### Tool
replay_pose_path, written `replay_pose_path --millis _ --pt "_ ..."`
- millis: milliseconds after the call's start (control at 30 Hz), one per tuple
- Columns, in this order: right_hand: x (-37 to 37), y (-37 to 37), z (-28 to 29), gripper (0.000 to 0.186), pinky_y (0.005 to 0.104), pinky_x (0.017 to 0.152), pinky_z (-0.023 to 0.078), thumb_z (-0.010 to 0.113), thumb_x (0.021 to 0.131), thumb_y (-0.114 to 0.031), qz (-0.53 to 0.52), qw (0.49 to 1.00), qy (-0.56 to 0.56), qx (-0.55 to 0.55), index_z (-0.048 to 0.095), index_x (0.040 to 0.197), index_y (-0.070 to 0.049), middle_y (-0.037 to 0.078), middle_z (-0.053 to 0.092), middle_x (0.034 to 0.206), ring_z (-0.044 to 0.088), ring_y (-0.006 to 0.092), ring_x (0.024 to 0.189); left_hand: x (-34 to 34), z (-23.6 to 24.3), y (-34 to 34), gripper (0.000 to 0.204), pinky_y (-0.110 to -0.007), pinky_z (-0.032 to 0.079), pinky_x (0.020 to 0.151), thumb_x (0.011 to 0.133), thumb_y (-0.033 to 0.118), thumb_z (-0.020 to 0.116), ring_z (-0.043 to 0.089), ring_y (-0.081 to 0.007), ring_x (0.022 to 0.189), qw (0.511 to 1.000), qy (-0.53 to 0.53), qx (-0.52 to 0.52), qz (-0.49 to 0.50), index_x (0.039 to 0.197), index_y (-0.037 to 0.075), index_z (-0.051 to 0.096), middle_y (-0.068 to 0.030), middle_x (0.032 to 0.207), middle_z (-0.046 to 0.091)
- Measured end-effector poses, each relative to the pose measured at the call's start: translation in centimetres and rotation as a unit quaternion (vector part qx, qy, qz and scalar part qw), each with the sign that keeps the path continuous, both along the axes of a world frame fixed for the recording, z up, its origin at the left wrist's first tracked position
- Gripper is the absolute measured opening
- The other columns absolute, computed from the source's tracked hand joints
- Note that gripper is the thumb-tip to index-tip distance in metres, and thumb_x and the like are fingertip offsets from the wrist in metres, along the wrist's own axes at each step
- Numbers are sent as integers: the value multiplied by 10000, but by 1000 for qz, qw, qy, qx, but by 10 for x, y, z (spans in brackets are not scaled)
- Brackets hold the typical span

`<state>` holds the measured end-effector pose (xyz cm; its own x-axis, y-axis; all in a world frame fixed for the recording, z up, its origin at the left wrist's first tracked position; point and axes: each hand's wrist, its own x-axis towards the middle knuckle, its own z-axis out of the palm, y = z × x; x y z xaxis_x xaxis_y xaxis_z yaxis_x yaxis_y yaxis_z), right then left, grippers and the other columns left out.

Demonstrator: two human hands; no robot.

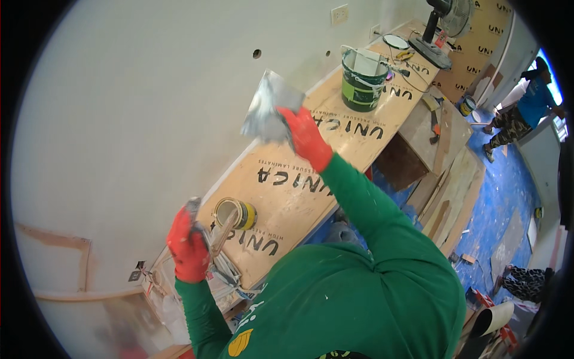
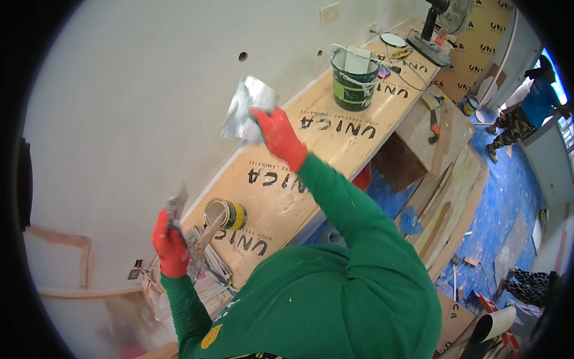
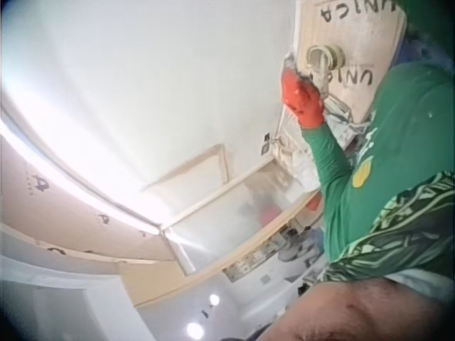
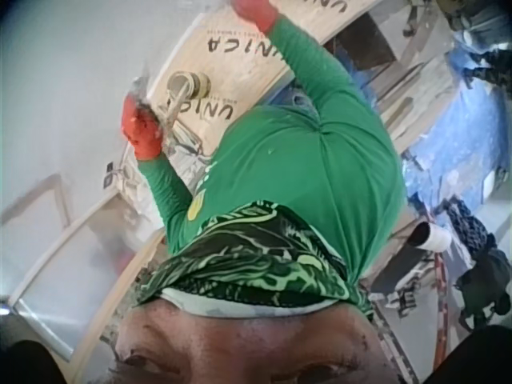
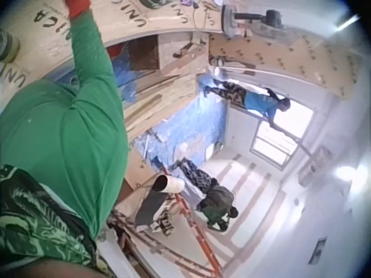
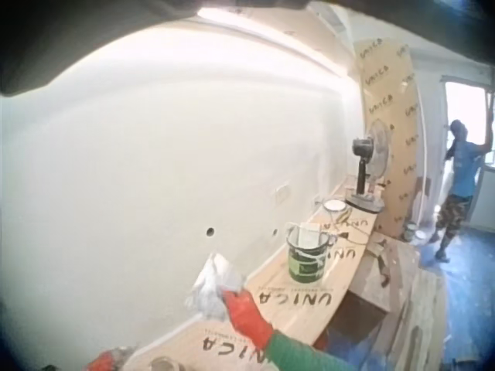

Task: The person applies plaster to a wall using a spatula and a hand-held tray. They scoop plaster from a bucket onto the tray and then spread it along a horizontal line on the wall to fill and smooth the surface.

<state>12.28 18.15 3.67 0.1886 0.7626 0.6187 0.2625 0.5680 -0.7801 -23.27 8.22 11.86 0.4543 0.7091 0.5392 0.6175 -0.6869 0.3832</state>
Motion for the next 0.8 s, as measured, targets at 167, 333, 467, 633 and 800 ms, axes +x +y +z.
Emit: replay_pose_path --millis 167,333,467,633,800 --pt "0 122 1 272 404 664 484 506 974 -199 -156 983 13 -92 595 1149 -11 119 644 773 612 260 678 -50 -13 -28 476 -355 344 1073 1051 215 367 515 -260 1232 979 -144 -6 147 1416 -87 405 -211 1349 532" --pt "-23 166 27 367 436 769 508 564 934 -211 -280 953 -110 -44 553 1265 -53 130 638 923 625 328 848 -62 -15 -60 458 -389 318 1105 1040 181 383 457 -294 1304 951 -139 -18 275 1416 -80 409 -208 1420 472" --pt "-87 171 28 426 441 813 518 610 894 -189 -328 937 -117 -24 547 1302 -84 137 629 1029 612 341 1002 -42 -12 -58 444 -383 304 1113 1043 153 356 441 -293 1317 937 -119 -39 327 1429 -60 404 -199 1436 453" --pt "-78 146 -7 379 439 811 512 586 922 -165 -228 972 -61 -1 562 1289 -74 150 621 1048 623 352 928 -77 -41 -53 450 -375 336 1100 1059 210 352 491 -295 1275 936 -7 29 351 1396 -76 434 -226 1401 493" --pt "-29 181 4 353 455 731 504 605 913 -184 -278 956 -36 -87 555 1245 -75 131 614 1007 603 345 918 -59 -24 -39 406 -383 361 1084 1061 160 364 507 -325 1261 944 -100 -23 315 1378 -78 451 -243 1391 501"
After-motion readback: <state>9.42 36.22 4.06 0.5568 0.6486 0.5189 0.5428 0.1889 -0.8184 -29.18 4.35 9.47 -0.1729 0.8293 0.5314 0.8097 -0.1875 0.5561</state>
